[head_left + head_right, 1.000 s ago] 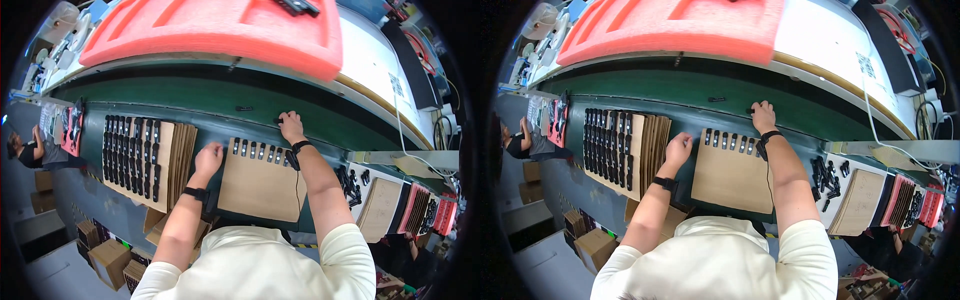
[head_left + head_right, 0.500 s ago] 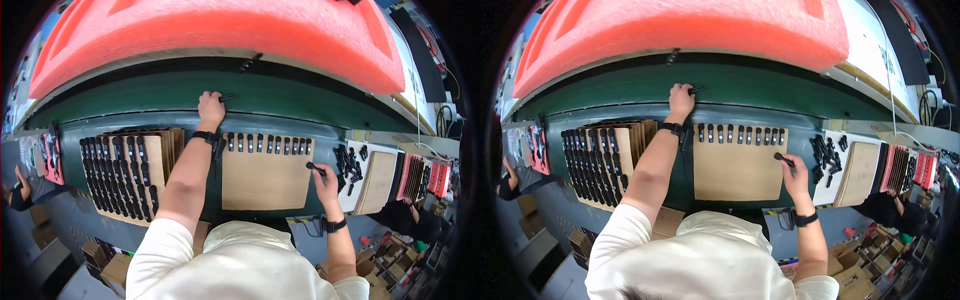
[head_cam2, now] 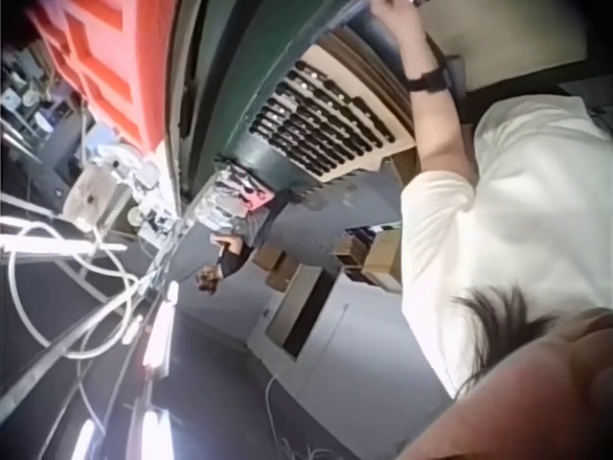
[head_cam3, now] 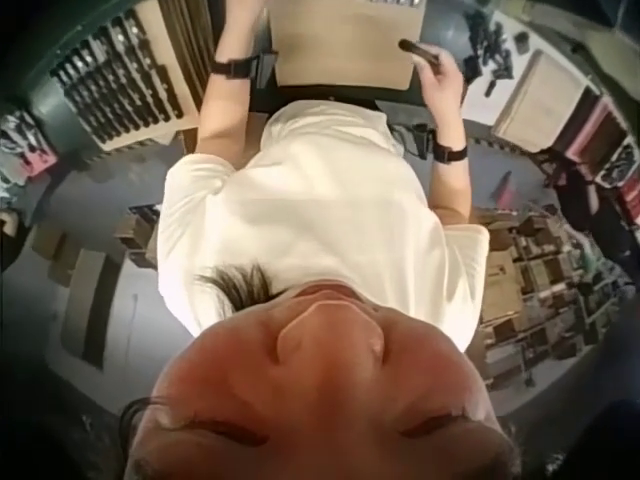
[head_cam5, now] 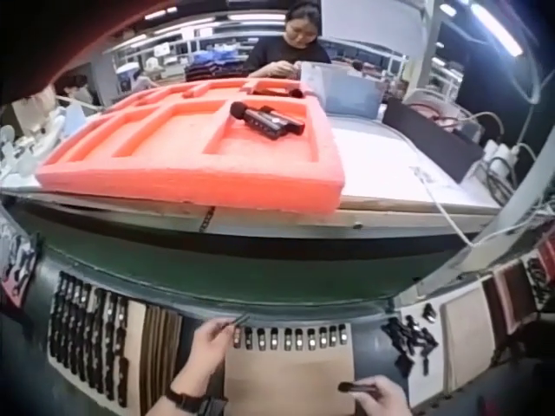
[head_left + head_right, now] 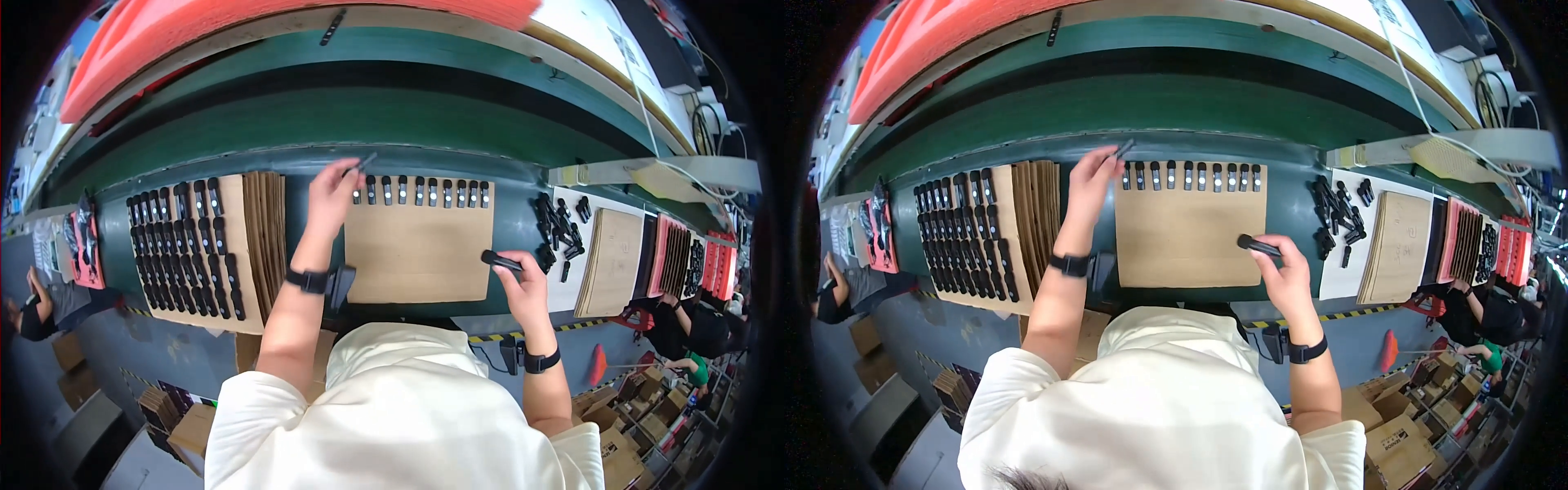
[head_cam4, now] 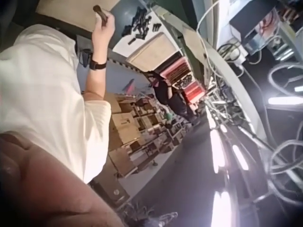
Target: The person places a cardboard sheet on the table, inspects several microphones by turning them over and pressing their buttons, and arranges them in rows on the sheet. Finally, they fold a cardboard box and place it on the floor.
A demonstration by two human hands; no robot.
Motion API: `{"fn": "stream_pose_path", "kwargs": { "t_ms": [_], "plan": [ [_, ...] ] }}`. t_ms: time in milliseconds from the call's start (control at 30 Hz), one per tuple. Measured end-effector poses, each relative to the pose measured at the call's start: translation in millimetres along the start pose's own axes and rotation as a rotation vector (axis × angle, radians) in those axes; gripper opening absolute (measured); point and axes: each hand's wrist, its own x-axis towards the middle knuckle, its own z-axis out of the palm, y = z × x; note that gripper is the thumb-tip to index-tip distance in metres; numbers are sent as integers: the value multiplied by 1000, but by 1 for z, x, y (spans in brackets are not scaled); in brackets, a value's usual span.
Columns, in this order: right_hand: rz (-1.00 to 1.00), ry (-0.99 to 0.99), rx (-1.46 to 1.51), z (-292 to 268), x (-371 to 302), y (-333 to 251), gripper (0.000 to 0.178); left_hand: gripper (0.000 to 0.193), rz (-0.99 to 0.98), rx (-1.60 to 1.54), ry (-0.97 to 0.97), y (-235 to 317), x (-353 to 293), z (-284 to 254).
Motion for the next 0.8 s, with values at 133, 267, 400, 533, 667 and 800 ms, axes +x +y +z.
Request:
{"fn": "stream_pose_path", "kwargs": {
  "t_ms": [133,267,400,533,667,800],
  "plan": [
    [-262,-141,-71,-9,2,-46,21,22,-115,-145,-73,45,-81,4],
    [-457,-213,-15,-20,-7,-74,21,24,72,7,-174,96,-146,25],
    [-625,-278,68,-32,-17,-84,21,26,398,172,-251,131,-172,47],
    [-693,-268,161,-41,-28,-88,22,25,540,228,-292,149,-188,66],
    [-678,-211,207,-49,-40,-85,23,25,562,256,-323,155,-195,76],
    [-671,-183,215,-51,-47,-83,23,26,556,268,-333,156,-202,80]
  ]
}}
